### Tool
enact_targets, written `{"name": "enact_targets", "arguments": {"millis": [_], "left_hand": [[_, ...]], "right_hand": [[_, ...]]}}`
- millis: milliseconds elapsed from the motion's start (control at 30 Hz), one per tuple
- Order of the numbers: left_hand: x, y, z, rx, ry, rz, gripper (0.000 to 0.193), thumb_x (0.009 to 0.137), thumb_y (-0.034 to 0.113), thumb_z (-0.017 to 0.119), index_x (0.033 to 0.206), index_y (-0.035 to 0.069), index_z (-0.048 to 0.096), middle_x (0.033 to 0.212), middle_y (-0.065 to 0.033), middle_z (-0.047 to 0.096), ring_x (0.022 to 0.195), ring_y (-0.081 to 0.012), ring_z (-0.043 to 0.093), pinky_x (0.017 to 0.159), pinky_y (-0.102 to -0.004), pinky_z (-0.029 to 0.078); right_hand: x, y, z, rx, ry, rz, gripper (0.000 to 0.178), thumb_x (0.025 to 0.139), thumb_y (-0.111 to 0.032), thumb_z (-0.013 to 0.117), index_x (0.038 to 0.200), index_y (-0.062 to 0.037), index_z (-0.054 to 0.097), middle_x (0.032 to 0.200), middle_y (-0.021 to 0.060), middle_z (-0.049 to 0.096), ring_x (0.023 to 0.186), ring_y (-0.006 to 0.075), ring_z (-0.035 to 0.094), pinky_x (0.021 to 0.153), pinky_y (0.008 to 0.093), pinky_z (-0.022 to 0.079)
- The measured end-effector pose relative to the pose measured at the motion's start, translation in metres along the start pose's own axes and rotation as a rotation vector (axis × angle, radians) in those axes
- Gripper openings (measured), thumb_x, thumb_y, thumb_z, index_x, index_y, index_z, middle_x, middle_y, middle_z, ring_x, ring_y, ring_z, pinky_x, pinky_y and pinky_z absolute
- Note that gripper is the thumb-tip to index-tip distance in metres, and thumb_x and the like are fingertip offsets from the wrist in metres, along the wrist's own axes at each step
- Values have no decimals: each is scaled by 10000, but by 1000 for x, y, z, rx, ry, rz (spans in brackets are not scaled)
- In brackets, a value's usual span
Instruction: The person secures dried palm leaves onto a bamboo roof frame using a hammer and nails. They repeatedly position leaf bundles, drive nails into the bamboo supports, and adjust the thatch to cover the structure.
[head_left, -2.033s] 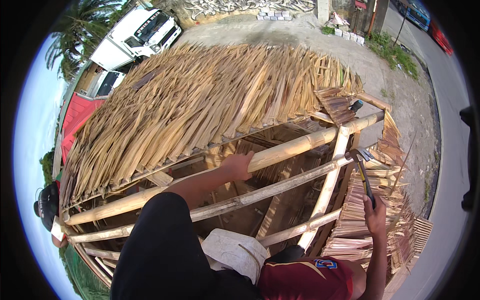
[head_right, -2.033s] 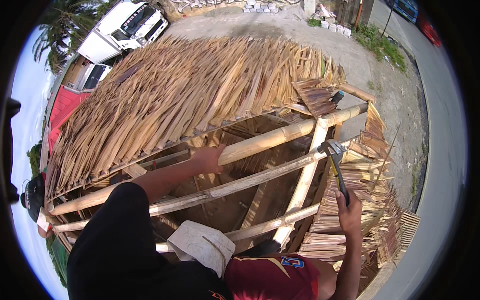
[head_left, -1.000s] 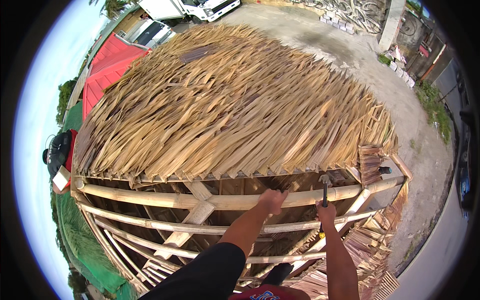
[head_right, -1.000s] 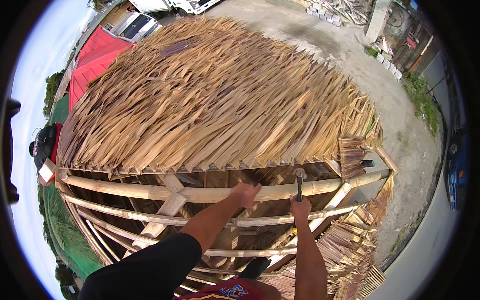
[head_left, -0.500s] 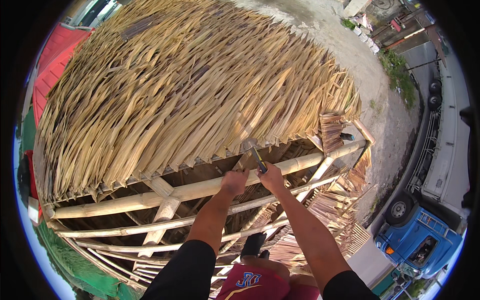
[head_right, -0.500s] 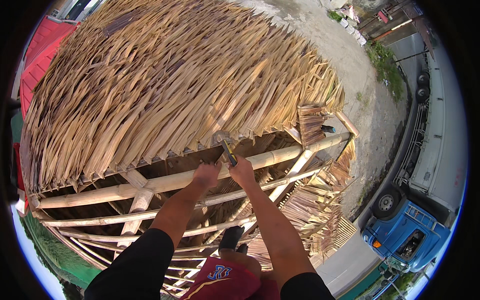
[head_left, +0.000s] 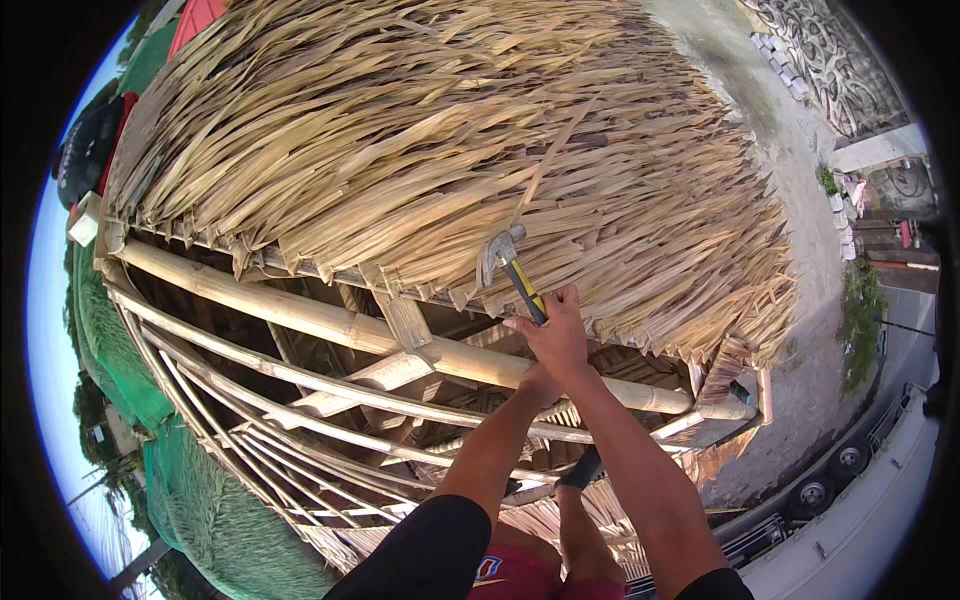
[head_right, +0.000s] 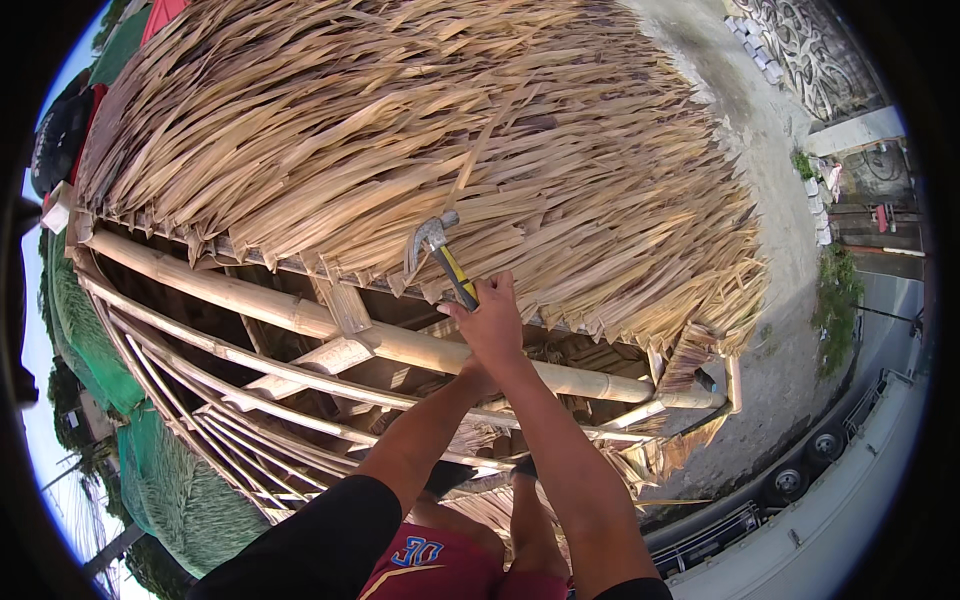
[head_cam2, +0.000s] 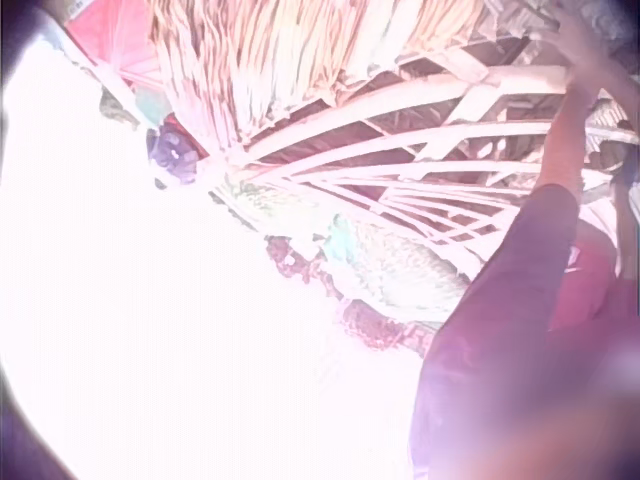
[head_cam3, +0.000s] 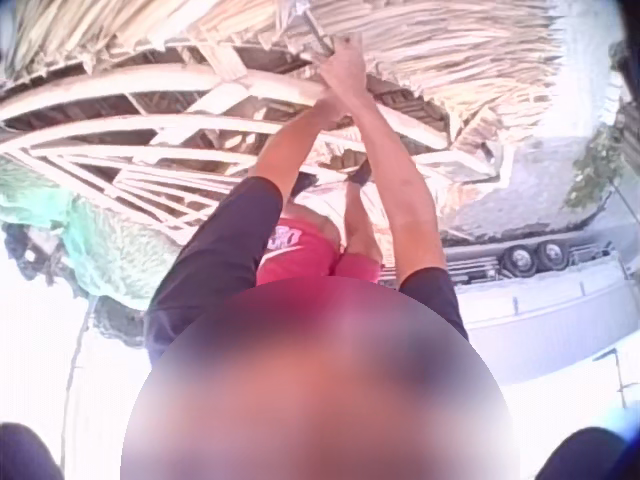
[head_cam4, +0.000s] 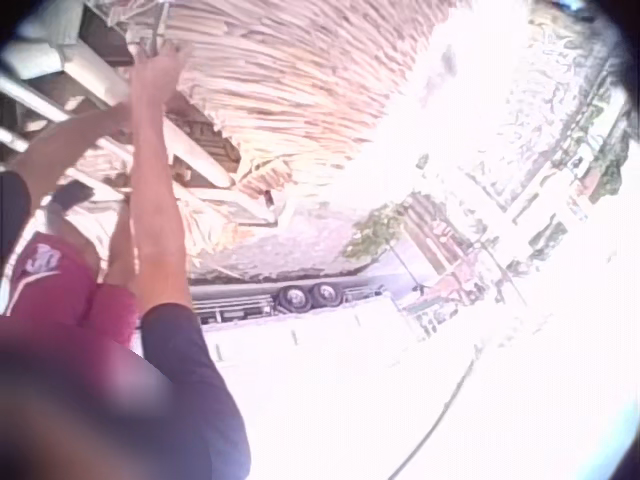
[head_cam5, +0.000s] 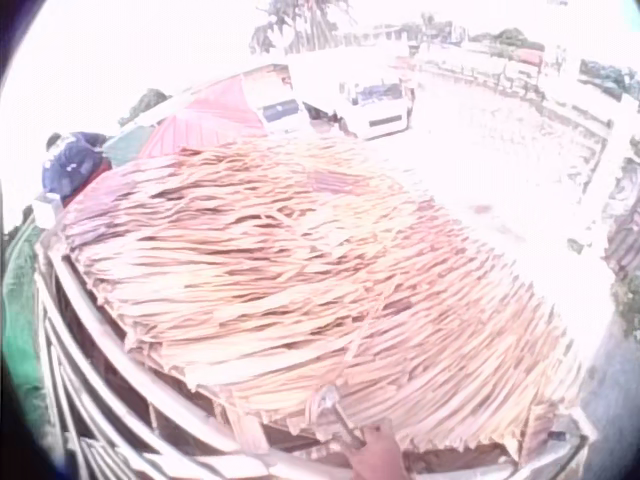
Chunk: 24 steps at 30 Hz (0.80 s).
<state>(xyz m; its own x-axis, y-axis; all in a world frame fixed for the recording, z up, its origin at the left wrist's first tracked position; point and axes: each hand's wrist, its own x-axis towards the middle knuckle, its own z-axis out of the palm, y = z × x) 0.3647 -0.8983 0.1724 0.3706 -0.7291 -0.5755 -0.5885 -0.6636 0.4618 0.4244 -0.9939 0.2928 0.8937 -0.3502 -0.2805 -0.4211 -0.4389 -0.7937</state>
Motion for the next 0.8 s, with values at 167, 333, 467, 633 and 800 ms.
{"name": "enact_targets", "arguments": {"millis": [167, 333, 467, 633, 800], "left_hand": [[21, -6, 63, 335, 167, 195, 405, 851, 210, 633, 1225, 58, 606, 1223, -131, 622, 1180, -298, 578, 998, -431, 457], [41, -10, 105, 497, 425, 334, 383, 853, 218, 634, 1201, 60, 617, 1204, -115, 631, 1188, -289, 566, 1005, -432, 442], [46, -14, 116, 551, 577, 386, 366, 854, 225, 635, 1182, 62, 625, 1188, -102, 638, 1194, -282, 556, 1011, -434, 430], [-8, 3, 64, 425, 519, 265, 342, 849, 239, 642, 1144, 67, 636, 1154, -92, 643, 1170, -269, 550, 990, -427, 424], [-172, -21, -92, -66, 501, 13, 284, 803, 178, 665, 1055, 51, 629, 1107, -128, 634, 1115, -294, 567, 963, -404, 443]], "right_hand": [[41, -60, 42, -32, 63, -359, 376, 749, -260, 820, 908, 38, 656, 1317, 260, 455, 1225, 410, 448, 1013, 529, 375], [50, -68, 78, -127, -175, -156, 430, 753, -398, 811, 948, -36, 684, 1542, 261, 282, 1422, 432, 273, 1084, 728, 165], [51, -55, 92, -36, -107, -227, 420, 710, -393, 839, 954, -80, 703, 1569, 239, 252, 1449, 412, 240, 1070, 742, 158], [56, -41, 99, 3, -220, -202, 542, 672, -404, 851, 1084, -81, 709, 1561, 234, 267, 1461, 415, 197, 1075, 726, 196], [62, -31, 94, 11, -172, -270, 459, 685, -280, 871, 1019, -19, 695, 1551, 277, 262, 1453, 436, 207, 1130, 470, 305]]}}
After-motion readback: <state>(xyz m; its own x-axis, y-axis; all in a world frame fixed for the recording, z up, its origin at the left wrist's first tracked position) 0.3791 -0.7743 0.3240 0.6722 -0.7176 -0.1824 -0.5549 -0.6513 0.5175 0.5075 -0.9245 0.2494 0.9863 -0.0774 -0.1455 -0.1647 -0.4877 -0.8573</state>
